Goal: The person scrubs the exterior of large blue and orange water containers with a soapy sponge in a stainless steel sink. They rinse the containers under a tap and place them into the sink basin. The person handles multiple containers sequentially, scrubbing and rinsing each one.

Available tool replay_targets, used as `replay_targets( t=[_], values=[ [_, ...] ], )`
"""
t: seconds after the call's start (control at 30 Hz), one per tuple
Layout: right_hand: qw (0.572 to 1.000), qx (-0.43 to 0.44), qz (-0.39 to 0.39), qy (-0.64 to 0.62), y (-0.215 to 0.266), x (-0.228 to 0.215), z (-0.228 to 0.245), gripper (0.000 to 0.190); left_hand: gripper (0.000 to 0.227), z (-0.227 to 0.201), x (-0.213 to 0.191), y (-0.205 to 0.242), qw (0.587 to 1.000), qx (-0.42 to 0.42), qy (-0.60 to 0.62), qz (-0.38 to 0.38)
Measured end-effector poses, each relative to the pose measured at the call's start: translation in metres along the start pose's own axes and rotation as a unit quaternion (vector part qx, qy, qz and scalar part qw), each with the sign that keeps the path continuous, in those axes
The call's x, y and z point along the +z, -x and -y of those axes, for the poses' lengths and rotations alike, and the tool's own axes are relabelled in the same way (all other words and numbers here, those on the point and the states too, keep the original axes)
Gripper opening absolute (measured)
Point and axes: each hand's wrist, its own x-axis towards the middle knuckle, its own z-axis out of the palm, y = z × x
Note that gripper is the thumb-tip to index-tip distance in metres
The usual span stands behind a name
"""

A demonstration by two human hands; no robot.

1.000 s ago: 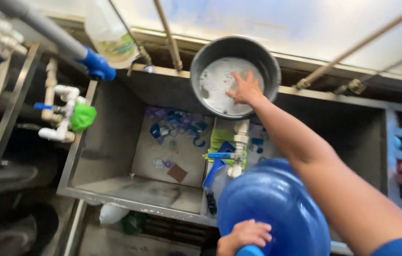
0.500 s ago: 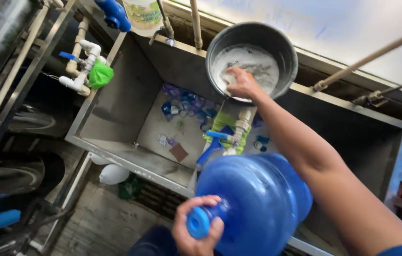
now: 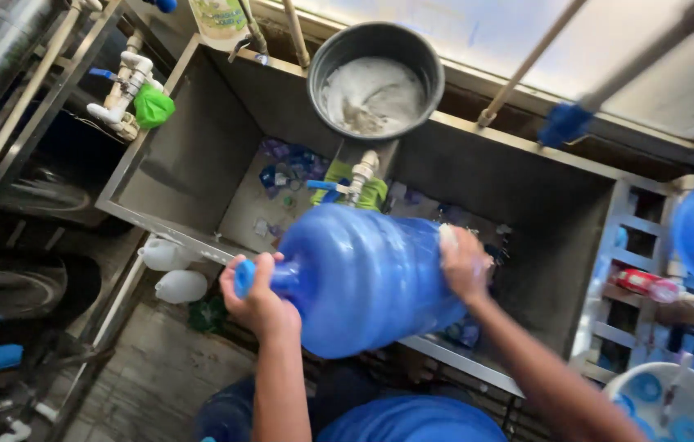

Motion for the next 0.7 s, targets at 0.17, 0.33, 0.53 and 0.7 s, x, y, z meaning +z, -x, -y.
replay_targets(
  t=[0.17, 0.33, 0.53, 0.7],
  values=[
    [0.958, 0.114, -0.16, -0.211, 0.006, -0.011, 0.147, 0.046, 0.04, 0.017, 0.011, -0.008, 0.996, -0.008, 0.004, -0.084],
    [0.993, -0.054, -0.044, -0.093, -0.068, -0.06, 0.209, 0.042, 0.039, 0.001, 0.016, 0.03, 0.996, 0.033, 0.002, 0.088],
    [0.922, 0.046, 0.208, -0.323, -0.127, -0.006, 0.075, 0.039, 0.041, -0.014, -0.008, 0.037, 0.958, 0.059, -0.012, 0.282],
    [0.995, -0.09, 0.02, 0.024, -0.033, 0.071, -0.091, 0.043, 0.043, -0.016, -0.031, 0.0, 0.98, 0.016, 0.012, 0.2]
  ],
)
